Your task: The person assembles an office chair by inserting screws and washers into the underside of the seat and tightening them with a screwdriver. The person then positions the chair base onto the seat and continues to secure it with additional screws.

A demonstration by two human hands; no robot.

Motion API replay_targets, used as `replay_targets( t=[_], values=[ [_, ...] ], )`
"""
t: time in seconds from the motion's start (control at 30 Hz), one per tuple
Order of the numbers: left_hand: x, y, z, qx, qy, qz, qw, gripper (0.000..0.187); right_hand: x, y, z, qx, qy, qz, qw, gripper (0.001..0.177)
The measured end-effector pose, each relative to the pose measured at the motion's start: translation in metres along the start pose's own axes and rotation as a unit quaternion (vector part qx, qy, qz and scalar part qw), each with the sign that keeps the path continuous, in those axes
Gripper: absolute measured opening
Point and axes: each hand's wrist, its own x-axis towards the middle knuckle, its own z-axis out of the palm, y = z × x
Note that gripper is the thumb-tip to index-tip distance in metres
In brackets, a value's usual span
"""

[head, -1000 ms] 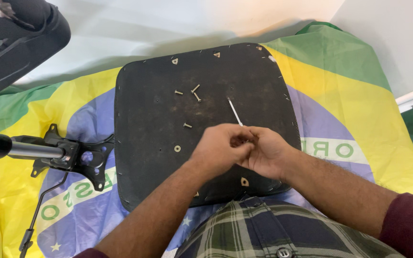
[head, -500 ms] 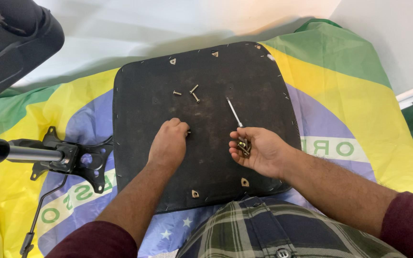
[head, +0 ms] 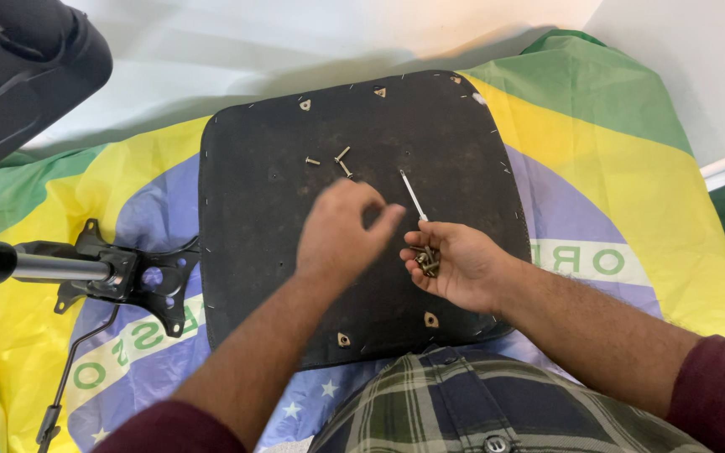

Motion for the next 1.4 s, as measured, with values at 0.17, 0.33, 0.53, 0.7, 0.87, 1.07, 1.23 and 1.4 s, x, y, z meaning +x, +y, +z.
replay_targets(
  t=[0.17, 0.33, 0.53, 0.7, 0.87, 1.07, 1.23, 1.4],
  values=[
    [0.058, -0.056, -0.003, 0.110, 0.026, -0.116, 0.987, 0.067, 0.004, 0.003, -0.007, -0.002, -0.006, -0.003, 1.000, 0.032],
    [0.097, -0.073, -0.004, 0.153, -0.126, -0.200, 0.960, 0.096, 0.005, 0.004, -0.012, 0.007, -0.005, 0.001, 1.000, 0.031],
    [0.098, -0.048, 0.026, 0.088, -0.099, -0.204, 0.970, 0.054, 0.004, 0.002, -0.015, -0.017, 0.006, 0.003, 1.000, 0.033],
    [0.095, -0.044, 0.030, 0.103, -0.099, -0.190, 0.971, 0.019, 0.005, 0.001, -0.017, 0.005, -0.007, 0.004, 1.000, 0.032],
    [0.091, -0.049, 0.034, 0.123, -0.104, -0.187, 0.969, 0.017, 0.005, 0.004, -0.014, -0.015, -0.002, -0.002, 1.000, 0.032],
    [0.067, -0.057, 0.039, 0.137, -0.096, -0.172, 0.971, 0.017, 0.001, 0.005, -0.011, -0.013, -0.002, -0.006, 1.000, 0.031],
    [0.055, -0.063, 0.019, -0.001, -0.070, -0.213, 0.975, 0.019, -0.003, 0.007, -0.014, -0.016, 0.004, -0.011, 1.000, 0.030],
    [0.034, -0.040, 0.010, -0.120, -0.070, -0.255, 0.957, 0.023, -0.008, 0.007, -0.014, -0.005, -0.002, -0.019, 1.000, 0.029]
  ],
)
